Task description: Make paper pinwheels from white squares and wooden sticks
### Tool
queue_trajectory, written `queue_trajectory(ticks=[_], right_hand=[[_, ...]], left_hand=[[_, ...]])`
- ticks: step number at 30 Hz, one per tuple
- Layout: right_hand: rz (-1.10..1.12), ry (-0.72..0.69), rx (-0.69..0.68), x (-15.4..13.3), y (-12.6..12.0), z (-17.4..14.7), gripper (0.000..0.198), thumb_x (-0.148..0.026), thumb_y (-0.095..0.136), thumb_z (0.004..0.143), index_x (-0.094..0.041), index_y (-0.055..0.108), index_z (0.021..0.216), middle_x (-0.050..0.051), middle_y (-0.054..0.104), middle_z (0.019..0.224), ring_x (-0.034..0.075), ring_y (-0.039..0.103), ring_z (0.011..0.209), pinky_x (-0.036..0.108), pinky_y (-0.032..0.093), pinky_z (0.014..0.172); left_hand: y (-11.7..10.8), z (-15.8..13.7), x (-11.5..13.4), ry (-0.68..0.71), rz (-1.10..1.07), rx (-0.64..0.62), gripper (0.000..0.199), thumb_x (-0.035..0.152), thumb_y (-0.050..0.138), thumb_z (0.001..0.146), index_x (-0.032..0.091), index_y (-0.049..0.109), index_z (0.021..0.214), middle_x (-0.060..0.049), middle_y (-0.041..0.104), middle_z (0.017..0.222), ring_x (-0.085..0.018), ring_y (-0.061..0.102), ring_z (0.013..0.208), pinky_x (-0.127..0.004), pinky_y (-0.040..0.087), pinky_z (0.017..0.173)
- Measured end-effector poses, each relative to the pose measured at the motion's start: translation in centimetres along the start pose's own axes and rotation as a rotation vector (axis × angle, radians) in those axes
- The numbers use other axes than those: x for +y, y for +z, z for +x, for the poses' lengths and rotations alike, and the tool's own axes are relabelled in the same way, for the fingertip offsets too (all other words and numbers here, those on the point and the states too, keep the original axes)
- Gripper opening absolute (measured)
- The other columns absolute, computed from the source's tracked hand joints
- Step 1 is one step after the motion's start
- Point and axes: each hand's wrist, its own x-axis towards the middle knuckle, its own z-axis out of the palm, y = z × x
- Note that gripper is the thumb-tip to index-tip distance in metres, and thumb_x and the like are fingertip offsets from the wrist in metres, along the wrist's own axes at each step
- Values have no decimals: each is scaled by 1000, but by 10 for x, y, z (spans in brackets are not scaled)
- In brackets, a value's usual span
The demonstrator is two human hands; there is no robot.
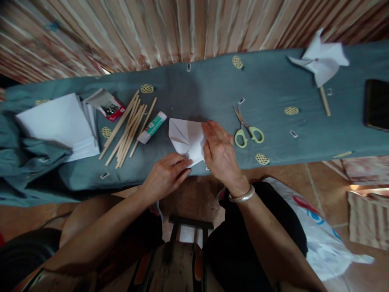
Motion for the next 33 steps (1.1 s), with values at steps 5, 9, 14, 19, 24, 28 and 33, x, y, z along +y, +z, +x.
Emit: queue_trajectory(ticks=[5, 9, 14, 19, 24, 28, 33], right_hand=[[-214, 43, -86, 8, -2, 28, 44, -29, 42, 96, -11, 56, 134, 20, 56, 141, 36, 52, 129, 56, 41, 105], [-150, 58, -74, 15, -14, 38, 38, -33, 47, 94, -13, 68, 119, 17, 70, 119, 34, 64, 109, 50, 48, 95], [106, 244, -93, 29, -29, 38, 26, -38, 61, 84, -20, 77, 94, 5, 74, 77, 20, 64, 63, 35, 51, 63], [508, 391, -69, 43, -31, 29, 28, -39, 70, 75, -20, 74, 95, 2, 72, 71, 16, 62, 58, 27, 49, 52], [583, 449, -85, 48, -34, 13, 35, -40, 74, 72, -19, 72, 100, 0, 70, 66, 13, 60, 53, 24, 46, 48], [468, 433, -67, 45, -36, -1, 34, -40, 71, 75, -19, 71, 102, 1, 71, 68, 14, 61, 54, 26, 45, 47], [265, 401, -27, 36, -32, -11, 28, -38, 68, 79, -20, 70, 100, 2, 74, 71, 18, 67, 59, 31, 51, 56]], left_hand=[[-3, 1, 0, -12, 12, -36, 15, 21, 55, 93, 14, 65, 101, -8, 64, 94, -21, 63, 90, -34, 54, 82], [-6, 0, -1, 7, 23, -36, 15, 21, 55, 93, 15, 65, 102, -7, 64, 95, -21, 63, 91, -34, 53, 82], [-11, -2, -5, 34, 40, 2, 15, 19, 54, 94, 16, 65, 103, -7, 65, 98, -20, 62, 92, -34, 53, 82], [-15, 2, -14, 60, 81, 90, 17, 17, 50, 95, 16, 66, 102, -9, 66, 103, -20, 61, 94, -35, 52, 82], [-18, 11, -27, 48, 162, 161, 19, 15, 50, 95, 15, 68, 101, -11, 65, 109, -22, 59, 97, -39, 52, 85], [-22, 15, -25, 33, 184, 179, 22, 13, 49, 94, 15, 67, 107, -12, 63, 117, -25, 57, 104, -42, 50, 89], [-14, 12, -1, 132, 83, 84, 23, 34, 56, 95, 17, 63, 108, -11, 64, 116, -26, 56, 105, -41, 48, 87]])
